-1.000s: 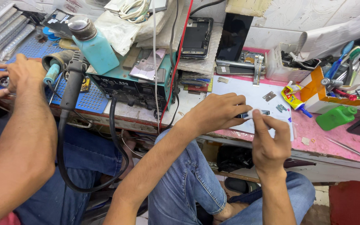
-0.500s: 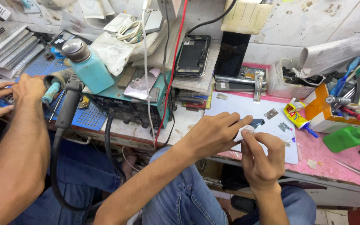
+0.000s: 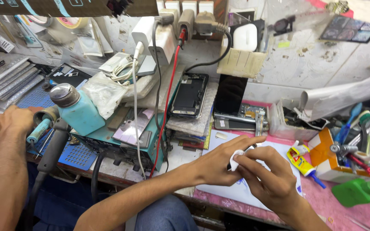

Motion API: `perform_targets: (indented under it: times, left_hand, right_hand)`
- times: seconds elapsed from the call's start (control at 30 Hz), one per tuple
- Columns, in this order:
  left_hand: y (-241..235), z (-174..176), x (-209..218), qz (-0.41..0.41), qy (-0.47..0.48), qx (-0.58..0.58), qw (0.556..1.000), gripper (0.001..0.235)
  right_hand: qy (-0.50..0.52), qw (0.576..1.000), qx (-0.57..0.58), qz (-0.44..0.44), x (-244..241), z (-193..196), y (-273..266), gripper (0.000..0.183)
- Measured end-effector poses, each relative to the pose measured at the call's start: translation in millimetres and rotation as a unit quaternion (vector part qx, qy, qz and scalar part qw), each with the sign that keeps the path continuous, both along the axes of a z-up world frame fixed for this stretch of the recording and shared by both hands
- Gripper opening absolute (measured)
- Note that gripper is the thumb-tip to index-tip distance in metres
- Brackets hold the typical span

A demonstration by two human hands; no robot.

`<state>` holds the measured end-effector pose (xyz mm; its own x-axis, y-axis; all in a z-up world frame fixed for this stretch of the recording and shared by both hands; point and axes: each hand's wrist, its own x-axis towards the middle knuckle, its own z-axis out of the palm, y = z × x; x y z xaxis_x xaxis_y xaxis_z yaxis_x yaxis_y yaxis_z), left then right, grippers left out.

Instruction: The person cleans a blue smartphone by first brushing its edges and ports with a toothbrush, then wiping the back and camera area with a white cloth. The person rotates the phone to clean different sides and continues wiping until the surface appears clean.

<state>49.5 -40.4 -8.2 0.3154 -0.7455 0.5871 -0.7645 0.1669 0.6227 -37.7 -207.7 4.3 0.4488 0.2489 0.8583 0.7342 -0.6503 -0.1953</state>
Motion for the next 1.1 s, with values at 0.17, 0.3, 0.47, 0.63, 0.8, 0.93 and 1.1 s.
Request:
perform_targets:
  times: [0.17, 0.3, 0.47, 0.63, 0.8, 0.93, 1.1]
  left_hand:
    - [0, -8, 9, 0.093, -0.001, 0.021, 0.995, 0.092]
    - [3, -11, 11, 0.093, -0.054, -0.019, 0.994, 0.097]
    - [6, -14, 11, 0.055, 0.054, 0.029, 0.997, 0.100]
    - [5, -16, 11, 0.056, 0.042, 0.024, 0.997, 0.091]
    - [3, -16, 11, 0.064, 0.010, 0.019, 0.998, 0.088]
    - [2, -19, 10, 0.085, 0.037, 0.038, 0.995, 0.082]
    - [2, -20, 11, 0.060, 0.006, 0.025, 0.998, 0.085]
  right_hand:
    - [-0.046, 0.988, -0.108, 0.099, 30, 1, -19, 0.040]
    - [-0.114, 0.981, -0.108, 0.117, 44, -16, -23, 0.037]
    - [-0.131, 0.970, -0.162, 0.128, 39, -30, -39, 0.037]
    - [-0.111, 0.977, -0.139, 0.115, 39, -37, -43, 0.041]
    - [-0.134, 0.979, -0.138, 0.073, 40, -45, -42, 0.039]
    - [-0.096, 0.992, -0.087, -0.006, 48, -54, -49, 0.037]
    - [-0.177, 0.973, -0.146, 0.038, 46, -65, -45, 0.040]
